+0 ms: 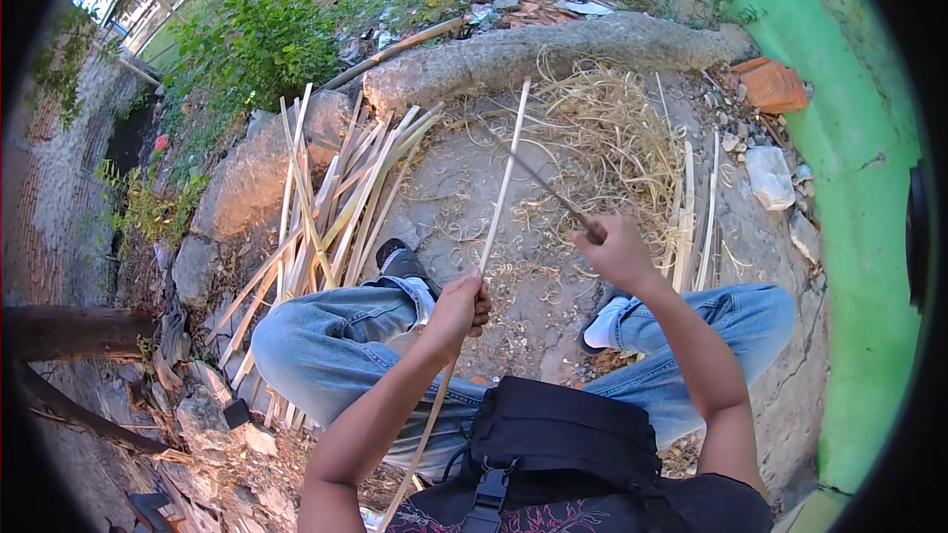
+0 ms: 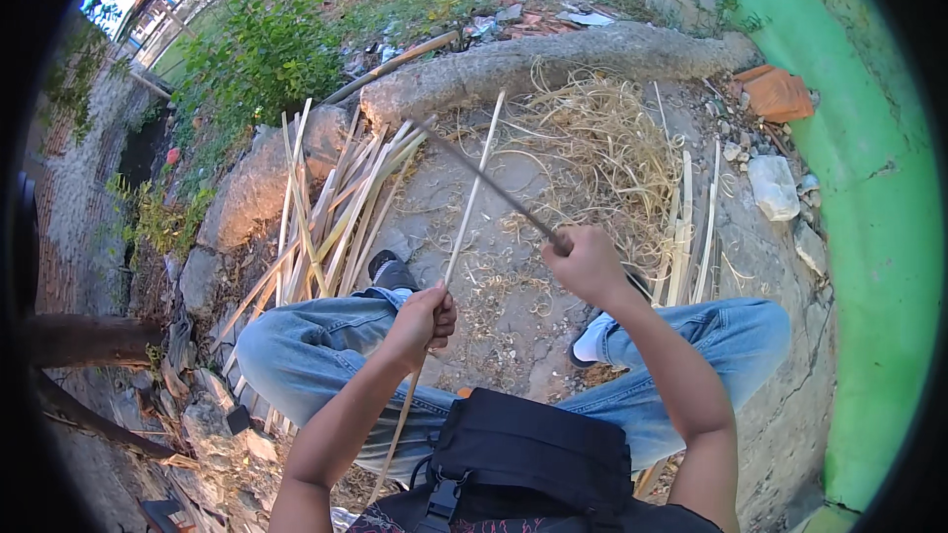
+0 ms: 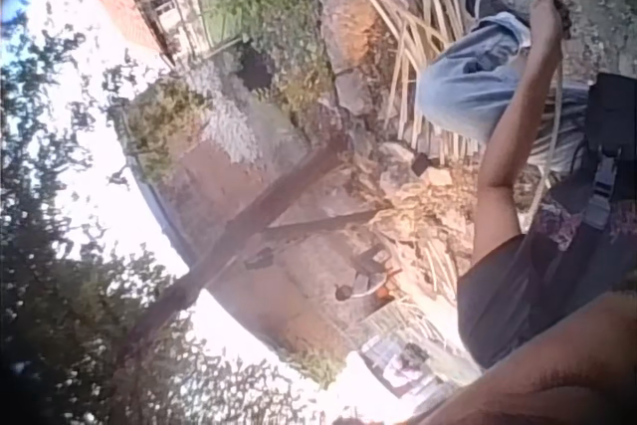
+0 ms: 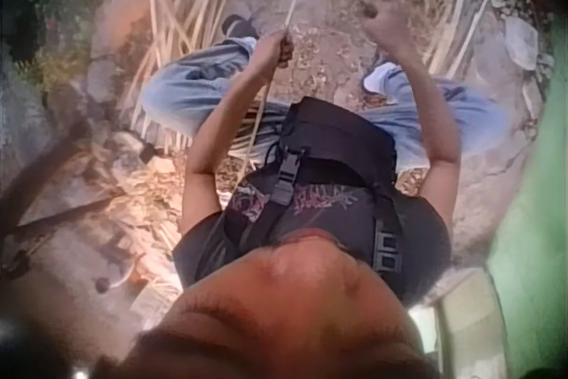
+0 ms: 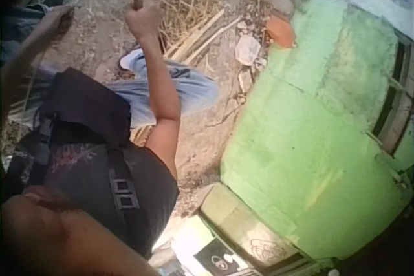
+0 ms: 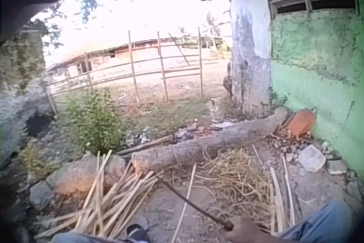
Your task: The person scrapes a wood strip using a machete, repeatedly pulling the blade along the length of the strip to smooth the surface while sitting outdoors.
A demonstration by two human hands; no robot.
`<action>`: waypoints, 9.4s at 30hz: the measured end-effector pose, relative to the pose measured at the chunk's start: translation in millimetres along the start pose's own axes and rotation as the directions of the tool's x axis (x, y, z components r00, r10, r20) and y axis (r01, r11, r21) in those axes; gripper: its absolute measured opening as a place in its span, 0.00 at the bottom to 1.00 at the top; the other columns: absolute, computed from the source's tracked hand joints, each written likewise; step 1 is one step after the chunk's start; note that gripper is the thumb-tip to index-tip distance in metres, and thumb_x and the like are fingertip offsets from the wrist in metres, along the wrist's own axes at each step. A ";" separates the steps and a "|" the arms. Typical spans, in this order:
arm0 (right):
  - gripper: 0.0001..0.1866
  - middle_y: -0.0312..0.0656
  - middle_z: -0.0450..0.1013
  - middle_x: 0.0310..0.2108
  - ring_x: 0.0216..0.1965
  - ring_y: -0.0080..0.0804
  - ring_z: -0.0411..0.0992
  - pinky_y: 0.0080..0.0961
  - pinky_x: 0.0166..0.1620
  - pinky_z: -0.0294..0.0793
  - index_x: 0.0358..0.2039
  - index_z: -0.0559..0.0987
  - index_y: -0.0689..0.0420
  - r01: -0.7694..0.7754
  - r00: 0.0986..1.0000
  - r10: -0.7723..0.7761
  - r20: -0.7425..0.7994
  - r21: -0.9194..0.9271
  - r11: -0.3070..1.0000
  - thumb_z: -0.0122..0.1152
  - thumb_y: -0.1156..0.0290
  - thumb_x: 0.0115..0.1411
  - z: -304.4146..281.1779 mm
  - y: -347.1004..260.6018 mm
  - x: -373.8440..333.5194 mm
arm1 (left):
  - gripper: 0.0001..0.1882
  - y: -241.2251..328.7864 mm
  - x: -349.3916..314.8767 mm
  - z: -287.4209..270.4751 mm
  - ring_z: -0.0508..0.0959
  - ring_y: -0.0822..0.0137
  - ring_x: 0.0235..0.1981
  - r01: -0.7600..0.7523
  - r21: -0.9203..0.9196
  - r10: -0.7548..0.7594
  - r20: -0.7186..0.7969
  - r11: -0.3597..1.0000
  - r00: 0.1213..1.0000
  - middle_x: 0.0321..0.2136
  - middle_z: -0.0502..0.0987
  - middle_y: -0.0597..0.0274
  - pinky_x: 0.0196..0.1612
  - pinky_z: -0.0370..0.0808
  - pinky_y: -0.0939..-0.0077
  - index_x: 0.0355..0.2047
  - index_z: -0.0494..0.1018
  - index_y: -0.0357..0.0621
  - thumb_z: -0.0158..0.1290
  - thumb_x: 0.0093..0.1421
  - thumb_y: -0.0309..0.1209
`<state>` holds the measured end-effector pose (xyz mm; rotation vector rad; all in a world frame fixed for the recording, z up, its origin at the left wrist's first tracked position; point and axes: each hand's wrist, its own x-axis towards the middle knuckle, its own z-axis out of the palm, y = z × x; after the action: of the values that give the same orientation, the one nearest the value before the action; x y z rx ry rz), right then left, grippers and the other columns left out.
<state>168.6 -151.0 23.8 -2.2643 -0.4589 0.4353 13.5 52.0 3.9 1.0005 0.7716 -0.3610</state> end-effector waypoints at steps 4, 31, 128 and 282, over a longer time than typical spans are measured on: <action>0.13 0.47 0.73 0.16 0.21 0.45 0.73 0.37 0.28 0.72 0.22 0.78 0.59 0.140 0.982 -0.116 0.149 -0.162 0.977 0.61 0.61 0.50 17.9 -1.7 -25.4 | 0.18 2.4 -1.5 5.0 0.51 0.79 0.12 0.027 -0.010 -0.027 -0.016 1.000 1.000 0.14 0.53 0.74 0.13 0.45 0.83 0.25 0.61 0.50 0.37 0.68 0.46; 0.11 0.38 0.64 0.12 0.14 0.29 0.64 0.32 0.21 0.62 0.22 0.76 0.63 -0.605 0.704 0.705 -0.084 0.451 0.657 0.60 0.67 0.48 -19.1 146.9 61.1 | 0.21 3.6 -11.8 1.0 0.49 0.81 0.13 0.123 -0.031 -0.119 0.094 0.992 0.988 0.16 0.52 0.75 0.14 0.46 0.84 0.26 0.60 0.49 0.34 0.69 0.50; 0.10 0.51 0.75 0.20 0.24 0.49 0.75 0.40 0.33 0.75 0.24 0.82 0.57 0.085 0.992 -0.032 0.124 -0.456 0.886 0.59 0.64 0.48 -19.4 2.7 -23.9 | 0.15 0.6 -0.4 26.1 0.62 0.82 0.18 -0.347 0.431 0.391 -0.016 0.833 0.920 0.17 0.67 0.73 0.19 0.58 0.81 0.38 0.77 0.34 0.49 0.64 0.36; 0.11 0.50 0.74 0.18 0.25 0.48 0.76 0.39 0.33 0.76 0.22 0.79 0.58 0.306 0.945 -0.237 0.223 -0.354 0.884 0.60 0.63 0.45 37.2 32.7 -14.1 | 0.18 -12.6 -12.3 18.5 0.56 0.79 0.12 -0.111 0.287 0.102 0.045 0.951 0.994 0.14 0.57 0.73 0.14 0.52 0.82 0.28 0.64 0.44 0.35 0.70 0.42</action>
<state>145.9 -155.0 -22.2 -2.4915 -1.0194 0.4270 5.1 28.9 10.8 1.3040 0.6451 -0.4021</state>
